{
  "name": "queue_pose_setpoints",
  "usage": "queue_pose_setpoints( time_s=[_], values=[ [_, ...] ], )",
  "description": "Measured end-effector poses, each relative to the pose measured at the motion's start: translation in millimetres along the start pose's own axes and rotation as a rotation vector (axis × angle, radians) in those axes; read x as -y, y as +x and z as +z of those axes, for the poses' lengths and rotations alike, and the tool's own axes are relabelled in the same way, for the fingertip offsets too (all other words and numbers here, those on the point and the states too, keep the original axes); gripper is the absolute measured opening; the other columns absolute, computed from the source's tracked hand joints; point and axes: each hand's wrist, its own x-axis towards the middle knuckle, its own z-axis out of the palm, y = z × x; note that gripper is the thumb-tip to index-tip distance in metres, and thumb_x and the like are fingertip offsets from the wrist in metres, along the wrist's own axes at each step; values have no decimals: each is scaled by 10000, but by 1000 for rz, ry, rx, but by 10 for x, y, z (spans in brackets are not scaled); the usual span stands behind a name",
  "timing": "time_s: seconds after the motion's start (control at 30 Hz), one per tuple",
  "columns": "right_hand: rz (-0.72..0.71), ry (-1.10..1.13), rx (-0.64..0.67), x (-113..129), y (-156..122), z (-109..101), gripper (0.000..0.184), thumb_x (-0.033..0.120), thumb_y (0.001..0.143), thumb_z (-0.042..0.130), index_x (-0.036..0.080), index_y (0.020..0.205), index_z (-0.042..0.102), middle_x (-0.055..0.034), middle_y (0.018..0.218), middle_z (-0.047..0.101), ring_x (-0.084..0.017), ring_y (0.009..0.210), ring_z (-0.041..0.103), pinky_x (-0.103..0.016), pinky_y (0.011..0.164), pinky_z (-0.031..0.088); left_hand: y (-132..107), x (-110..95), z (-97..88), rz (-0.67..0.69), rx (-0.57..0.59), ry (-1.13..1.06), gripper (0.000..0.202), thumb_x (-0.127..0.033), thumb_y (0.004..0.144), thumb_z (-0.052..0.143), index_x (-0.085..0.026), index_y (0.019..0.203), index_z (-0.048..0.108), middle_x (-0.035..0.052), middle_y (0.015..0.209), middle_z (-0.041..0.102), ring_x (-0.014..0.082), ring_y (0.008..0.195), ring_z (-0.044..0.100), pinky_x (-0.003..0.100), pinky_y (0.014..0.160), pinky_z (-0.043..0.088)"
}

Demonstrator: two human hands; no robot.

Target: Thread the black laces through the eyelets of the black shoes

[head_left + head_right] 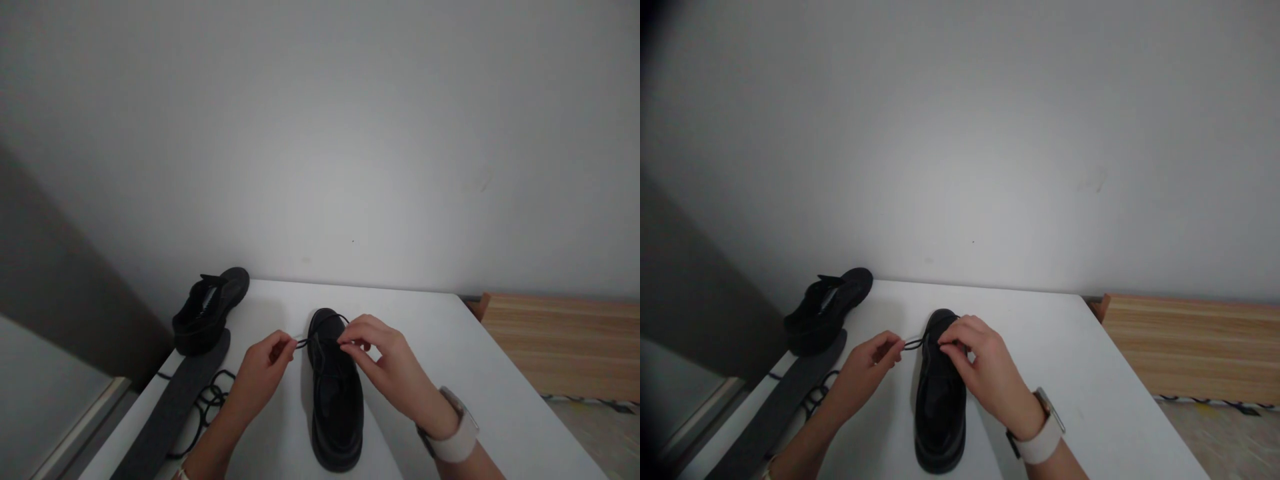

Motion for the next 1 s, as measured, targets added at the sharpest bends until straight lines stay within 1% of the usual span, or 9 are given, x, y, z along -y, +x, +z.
queue_pose_setpoints(
  time_s=[0.07,0.17,0.27,0.33,0.4,0.53,0.63,0.77,1.0],
  values=[
    [-69,-86,206,31,-29,-55,123,155,950,577,219,949,682,-20,943,699,-158,888,629,-267,790,486,-18,79,16,-27,65,6,329,-460,887,506,-196,715,600,-3,645,615,180,628,585,260,601,415],
    [-215,-387,481,51,-53,-29,125,125,938,591,202,919,687,-14,901,707,-173,864,636,-294,786,488,-46,171,70,-40,127,29,351,-465,886,488,-190,710,616,4,646,613,183,630,569,257,588,391],
    [-383,-693,635,59,-37,105,90,140,896,657,161,820,700,-36,816,692,-208,813,630,-333,724,489,-52,213,128,-33,139,28,356,-466,878,488,-182,715,628,7,645,610,183,631,555,257,589,384],
    [-444,-787,685,75,-12,217,85,150,878,683,138,803,721,-58,809,697,-217,810,635,-342,701,491,-41,229,155,-49,140,16,370,-475,874,486,-175,730,648,15,656,622,190,640,563,263,595,388],
    [-463,-826,748,103,13,329,88,155,874,688,125,812,744,-79,820,713,-217,815,646,-341,682,491,-23,249,172,-69,142,4,397,-490,873,480,-166,753,676,25,666,638,201,653,581,272,605,397],
    [-379,-903,875,168,37,518,114,146,874,675,106,819,766,-127,833,747,-229,810,674,-341,647,490,3,303,190,-92,150,-12,456,-524,879,470,-159,714,688,28,629,635,207,623,591,280,591,401],
    [-331,-941,886,193,27,595,108,127,854,677,97,810,770,-146,813,751,-247,787,685,-350,617,485,15,324,203,-102,136,-42,477,-550,875,478,-163,664,661,19,594,614,194,583,571,273,562,390],
    [-337,-971,907,179,8,581,100,119,842,680,99,809,772,-162,819,751,-251,782,687,-348,609,473,44,312,241,-99,99,-128,485,-579,872,474,-167,685,646,8,585,588,171,551,531,263,537,383],
    [-419,-992,962,106,30,481,111,144,854,677,147,802,775,-130,802,747,-245,713,691,-372,591,450,145,244,342,-101,50,-346,447,-589,852,531,-158,819,644,-29,587,520,128,516,467,235,500,356]
  ],
)
